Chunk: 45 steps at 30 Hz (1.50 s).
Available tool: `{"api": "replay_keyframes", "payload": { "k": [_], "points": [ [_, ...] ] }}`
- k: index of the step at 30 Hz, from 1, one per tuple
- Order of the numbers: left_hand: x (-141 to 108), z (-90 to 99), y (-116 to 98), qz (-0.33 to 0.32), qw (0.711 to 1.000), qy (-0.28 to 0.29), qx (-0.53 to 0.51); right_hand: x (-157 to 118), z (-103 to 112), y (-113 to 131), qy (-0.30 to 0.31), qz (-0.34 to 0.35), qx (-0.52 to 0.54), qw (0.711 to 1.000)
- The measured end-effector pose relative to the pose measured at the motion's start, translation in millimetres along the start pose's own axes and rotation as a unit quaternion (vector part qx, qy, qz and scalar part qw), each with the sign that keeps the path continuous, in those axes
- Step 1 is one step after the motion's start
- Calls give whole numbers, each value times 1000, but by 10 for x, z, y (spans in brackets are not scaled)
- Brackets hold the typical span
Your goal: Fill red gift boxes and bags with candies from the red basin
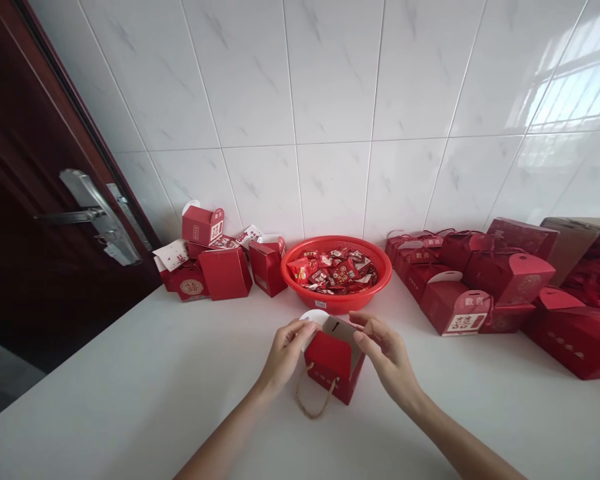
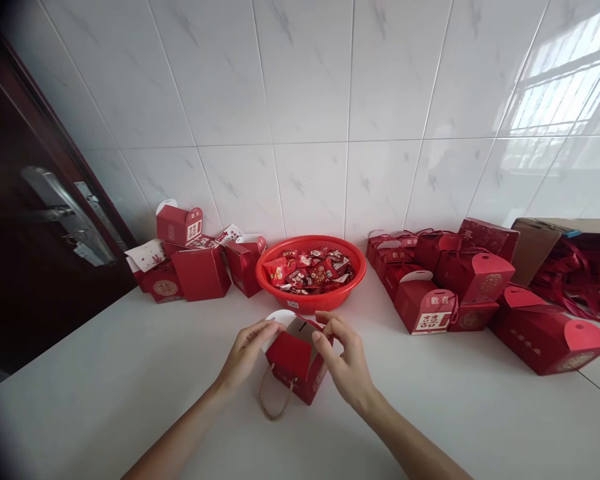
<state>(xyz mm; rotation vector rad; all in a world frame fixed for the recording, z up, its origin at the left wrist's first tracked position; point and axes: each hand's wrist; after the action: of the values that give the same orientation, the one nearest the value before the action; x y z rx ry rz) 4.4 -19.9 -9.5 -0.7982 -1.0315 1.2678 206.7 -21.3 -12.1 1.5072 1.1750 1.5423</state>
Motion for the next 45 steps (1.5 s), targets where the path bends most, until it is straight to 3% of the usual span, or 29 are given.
{"api": "replay_keyframes", "payload": {
  "k": [3,8,12,26,32,39,45],
  "points": [
    [-8,21,-19,-14,1000,-8,-16,31,32,18,15,-31,1,999],
    [-47,36,-8,-26,999,27,0,73,46,5,26,-99,26,994],
    [-70,25,18,-11,1000,21,-4,100,47,-34,38,-99,38,994],
    [-137,24,46,-51,997,16,63,94,7,-143,44,-83,36,995],
    [-141,24,32,-56,998,15,38,75,15,-119,65,-92,52,992],
    [-176,62,15,-42,995,79,43,31,57,-121,53,-103,30,993],
    [-280,115,-17,-75,981,164,71,25,71,-86,36,-101,0,994]
  ]
}}
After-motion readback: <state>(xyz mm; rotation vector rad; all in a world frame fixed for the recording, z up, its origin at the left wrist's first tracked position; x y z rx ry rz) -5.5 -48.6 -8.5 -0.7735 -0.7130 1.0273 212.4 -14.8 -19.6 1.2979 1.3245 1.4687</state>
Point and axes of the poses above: each hand's wrist, its own x-axis towards the middle knuckle, its own z-axis out of the back of the hand, y = z × x, and after that the axes turned 12 degrees about x, right-handed
